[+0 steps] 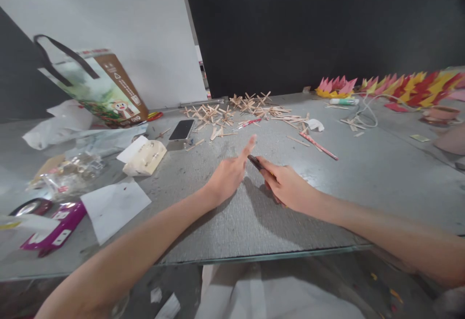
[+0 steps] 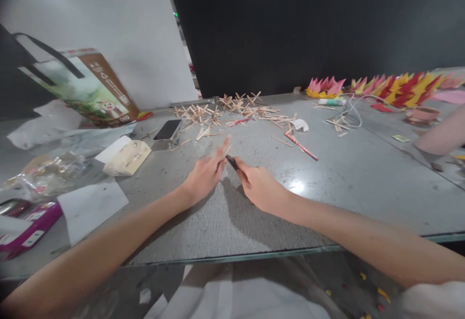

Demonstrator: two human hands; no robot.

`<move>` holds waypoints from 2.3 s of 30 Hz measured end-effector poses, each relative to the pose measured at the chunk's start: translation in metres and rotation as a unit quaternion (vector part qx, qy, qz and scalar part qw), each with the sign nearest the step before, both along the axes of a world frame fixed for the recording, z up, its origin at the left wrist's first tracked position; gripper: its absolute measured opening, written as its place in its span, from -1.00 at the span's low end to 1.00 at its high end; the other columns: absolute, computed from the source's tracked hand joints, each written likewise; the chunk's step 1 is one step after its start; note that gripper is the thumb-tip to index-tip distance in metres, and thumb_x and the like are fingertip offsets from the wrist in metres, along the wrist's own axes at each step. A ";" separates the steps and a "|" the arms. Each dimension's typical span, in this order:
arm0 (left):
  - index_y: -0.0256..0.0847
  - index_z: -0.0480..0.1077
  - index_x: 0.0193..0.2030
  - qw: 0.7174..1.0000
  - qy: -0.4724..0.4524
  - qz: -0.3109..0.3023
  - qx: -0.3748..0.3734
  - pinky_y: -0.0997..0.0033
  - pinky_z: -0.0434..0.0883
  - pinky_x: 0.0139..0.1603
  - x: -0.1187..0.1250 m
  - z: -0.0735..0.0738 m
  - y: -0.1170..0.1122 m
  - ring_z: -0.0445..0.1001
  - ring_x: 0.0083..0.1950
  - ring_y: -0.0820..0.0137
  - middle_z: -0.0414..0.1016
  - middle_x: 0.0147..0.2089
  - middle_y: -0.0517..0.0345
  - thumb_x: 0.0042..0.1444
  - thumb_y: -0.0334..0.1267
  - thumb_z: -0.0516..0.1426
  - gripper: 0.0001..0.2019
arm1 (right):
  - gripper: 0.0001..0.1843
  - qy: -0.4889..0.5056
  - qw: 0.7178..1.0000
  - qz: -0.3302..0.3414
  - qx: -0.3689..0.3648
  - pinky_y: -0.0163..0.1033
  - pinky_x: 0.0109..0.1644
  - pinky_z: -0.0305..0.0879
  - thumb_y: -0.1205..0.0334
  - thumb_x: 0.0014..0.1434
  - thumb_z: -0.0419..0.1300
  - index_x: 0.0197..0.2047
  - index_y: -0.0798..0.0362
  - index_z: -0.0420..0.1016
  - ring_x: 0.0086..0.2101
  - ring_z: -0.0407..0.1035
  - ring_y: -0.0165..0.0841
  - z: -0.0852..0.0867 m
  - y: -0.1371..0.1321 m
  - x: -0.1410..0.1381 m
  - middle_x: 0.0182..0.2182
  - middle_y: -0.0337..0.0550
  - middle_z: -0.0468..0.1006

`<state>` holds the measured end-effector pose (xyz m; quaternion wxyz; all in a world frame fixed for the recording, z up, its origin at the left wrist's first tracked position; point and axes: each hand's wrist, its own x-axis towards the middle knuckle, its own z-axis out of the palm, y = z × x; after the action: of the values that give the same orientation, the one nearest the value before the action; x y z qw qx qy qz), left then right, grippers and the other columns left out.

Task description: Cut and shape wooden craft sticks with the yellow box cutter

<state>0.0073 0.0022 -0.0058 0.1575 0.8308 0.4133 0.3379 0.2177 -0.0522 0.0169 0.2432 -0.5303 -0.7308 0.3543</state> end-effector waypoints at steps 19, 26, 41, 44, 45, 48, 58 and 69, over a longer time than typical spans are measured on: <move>-0.17 0.29 0.49 0.995 -0.036 0.071 -0.057 0.32 0.50 -0.13 -0.009 0.012 0.017 0.41 -0.55 0.43 0.53 -0.52 0.25 0.24 -0.44 0.11 -0.34 | -0.48 0.014 1.000 0.010 -0.019 -0.36 -0.71 0.09 0.11 0.53 -0.11 0.46 -0.01 0.24 -0.80 0.25 -0.37 0.008 -0.019 -0.004 -0.76 -0.46 0.26; -0.26 0.38 0.30 0.954 -0.200 0.037 -0.222 0.41 0.52 -0.36 -0.020 0.025 0.021 0.58 -0.46 0.39 0.69 -0.34 0.05 0.20 -0.27 0.27 -0.47 | -0.69 -0.003 0.983 -0.048 0.179 -0.29 -0.44 0.06 -0.03 0.46 0.07 -0.03 0.02 0.46 -0.58 0.18 -0.41 0.014 0.003 0.012 -0.59 -0.41 0.26; -0.23 0.59 -0.27 0.934 -0.205 -0.091 -0.279 0.40 0.49 -0.38 -0.004 0.025 0.003 0.53 -0.44 0.40 0.64 -0.39 0.04 0.16 -0.03 0.33 -0.73 | -0.65 0.027 0.989 -0.060 0.134 -0.28 -0.46 0.06 -0.07 0.37 0.17 -0.32 0.03 0.41 -0.55 0.20 -0.41 0.003 0.030 0.021 -0.60 -0.35 0.30; -0.25 0.59 -0.33 0.918 -0.286 -0.057 -0.268 0.39 0.52 -0.30 0.005 0.026 -0.005 0.55 -0.39 0.41 0.65 -0.34 0.01 0.21 -0.07 0.30 -0.74 | -0.61 0.080 0.994 -0.058 0.053 -0.31 -0.56 0.08 -0.13 0.37 0.17 -0.34 -0.01 0.30 -0.67 0.18 -0.44 0.003 0.022 0.013 -0.68 -0.42 0.26; -0.25 0.58 -0.33 0.914 -0.309 -0.041 -0.259 0.39 0.53 -0.28 0.009 0.025 -0.009 0.55 -0.38 0.41 0.65 -0.33 0.02 0.23 -0.08 0.29 -0.74 | -0.60 0.101 0.993 -0.058 0.036 -0.32 -0.59 0.09 -0.14 0.37 0.17 -0.32 -0.02 0.28 -0.69 0.17 -0.45 0.001 0.019 0.010 -0.69 -0.43 0.26; -0.25 0.61 -0.28 0.910 -0.340 -0.022 -0.237 0.34 0.57 -0.17 0.020 0.020 -0.021 0.59 -0.32 0.38 0.66 -0.31 0.03 0.24 -0.07 0.30 -0.75 | -0.60 0.161 0.985 -0.059 0.021 -0.34 -0.65 0.11 -0.19 0.38 0.17 -0.26 -0.03 0.29 -0.72 0.17 -0.45 -0.006 0.014 0.004 -0.69 -0.47 0.25; -0.21 0.40 0.01 0.917 -0.359 0.013 -0.176 0.26 0.63 -0.07 0.017 0.017 -0.019 0.72 -0.26 0.28 0.72 -0.26 0.04 0.31 -0.06 0.26 -0.70 | -0.59 0.081 0.987 -0.013 0.139 -0.32 -0.48 0.09 0.14 0.49 0.02 0.35 -0.04 0.18 -0.61 0.20 -0.42 0.000 0.000 0.007 -0.55 -0.46 0.25; -0.14 0.35 0.17 0.944 -0.286 0.051 -0.154 0.39 0.57 -0.24 0.012 0.014 -0.018 0.76 -0.20 0.21 0.74 -0.28 0.09 0.33 -0.16 0.22 -0.67 | -0.48 0.008 0.980 0.039 0.195 -0.34 -0.40 0.19 0.28 0.47 0.00 0.44 -0.13 0.28 -0.58 0.28 -0.45 -0.001 -0.001 0.007 -0.33 -0.27 0.58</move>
<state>0.0188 -0.0157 0.0080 0.3775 0.6429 0.4391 0.5014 0.2244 -0.0531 0.0161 0.3338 -0.4406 -0.8041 0.2187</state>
